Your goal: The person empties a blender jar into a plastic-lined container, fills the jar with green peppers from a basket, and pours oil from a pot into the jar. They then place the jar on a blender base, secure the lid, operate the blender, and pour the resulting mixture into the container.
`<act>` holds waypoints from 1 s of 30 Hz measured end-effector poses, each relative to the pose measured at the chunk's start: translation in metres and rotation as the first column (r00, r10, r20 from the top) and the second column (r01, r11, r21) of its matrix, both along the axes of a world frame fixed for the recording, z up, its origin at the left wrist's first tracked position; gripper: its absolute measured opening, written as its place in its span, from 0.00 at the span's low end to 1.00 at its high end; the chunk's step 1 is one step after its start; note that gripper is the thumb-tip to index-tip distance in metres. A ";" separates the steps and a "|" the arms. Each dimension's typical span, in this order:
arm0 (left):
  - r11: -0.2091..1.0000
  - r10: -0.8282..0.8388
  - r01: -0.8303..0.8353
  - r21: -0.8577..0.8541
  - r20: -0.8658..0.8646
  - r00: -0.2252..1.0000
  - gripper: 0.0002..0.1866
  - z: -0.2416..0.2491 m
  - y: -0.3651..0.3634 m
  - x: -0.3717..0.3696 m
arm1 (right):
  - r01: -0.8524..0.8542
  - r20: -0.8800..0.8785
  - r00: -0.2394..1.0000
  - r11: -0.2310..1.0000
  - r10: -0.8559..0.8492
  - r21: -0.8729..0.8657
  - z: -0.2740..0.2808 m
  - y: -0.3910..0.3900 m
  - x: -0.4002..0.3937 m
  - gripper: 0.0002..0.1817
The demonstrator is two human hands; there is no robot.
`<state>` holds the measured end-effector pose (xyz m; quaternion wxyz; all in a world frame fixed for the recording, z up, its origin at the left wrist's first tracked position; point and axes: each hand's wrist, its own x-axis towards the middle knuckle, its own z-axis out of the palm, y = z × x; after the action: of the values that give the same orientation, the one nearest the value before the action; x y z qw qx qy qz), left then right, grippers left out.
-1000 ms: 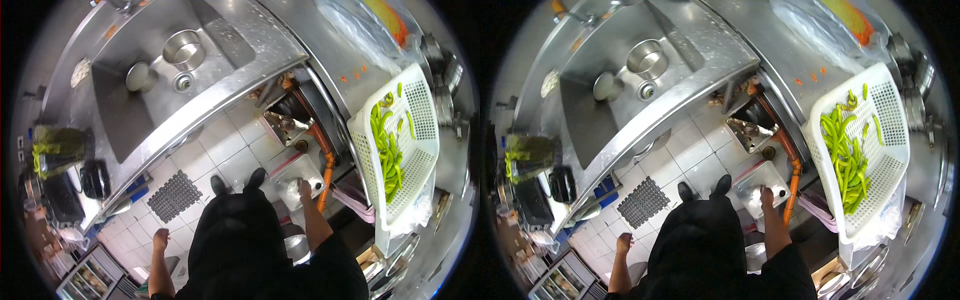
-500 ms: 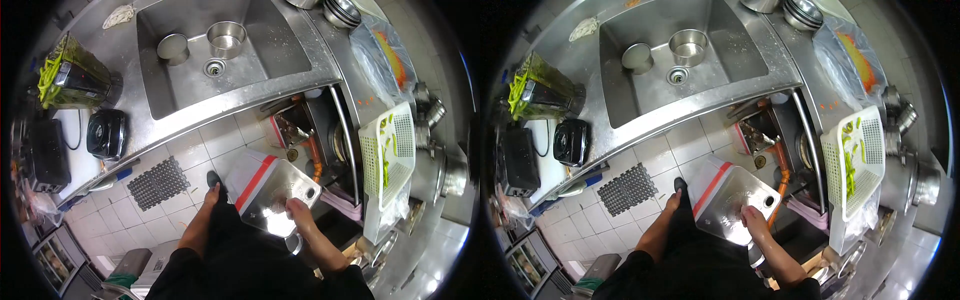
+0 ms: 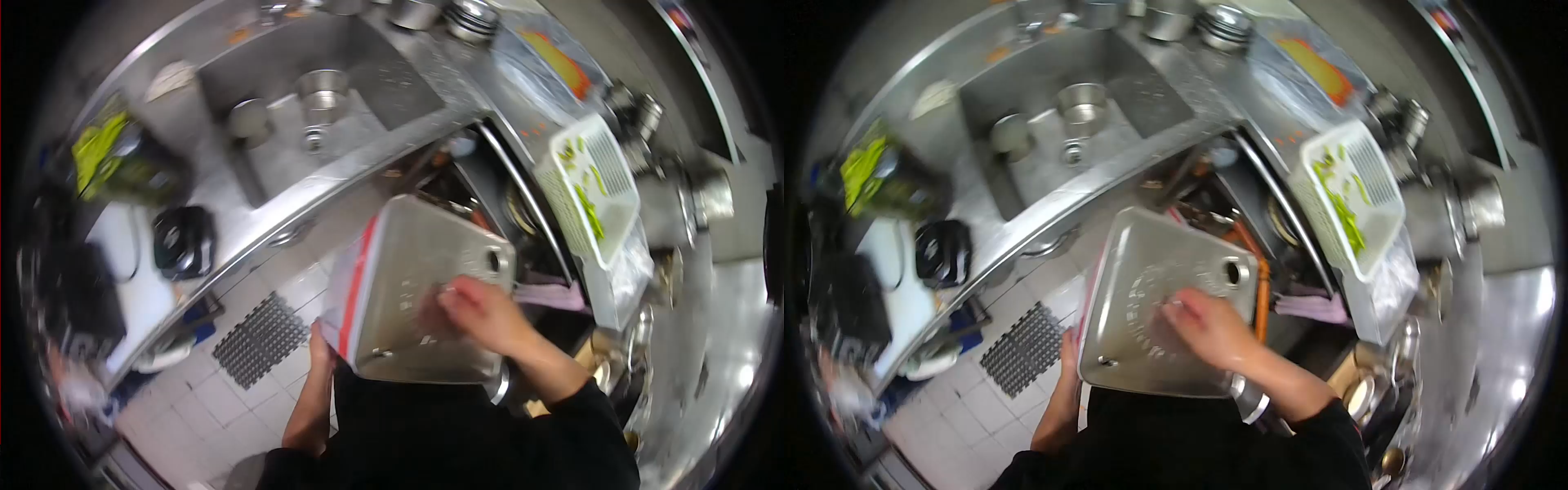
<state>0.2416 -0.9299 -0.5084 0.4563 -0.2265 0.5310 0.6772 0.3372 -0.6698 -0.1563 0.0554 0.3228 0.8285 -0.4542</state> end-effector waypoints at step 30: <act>0.521 0.738 -0.853 0.014 -0.510 0.442 0.31 0.246 0.020 -0.031 | -0.798 -0.472 0.597 0.537 0.648 -0.273 0.198 0.127 -0.293 0.09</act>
<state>0.2102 -0.9097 -0.2623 -0.0895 -0.3396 0.5293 0.7724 0.0443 -0.5432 0.0412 0.1824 -0.1547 0.7515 -0.6149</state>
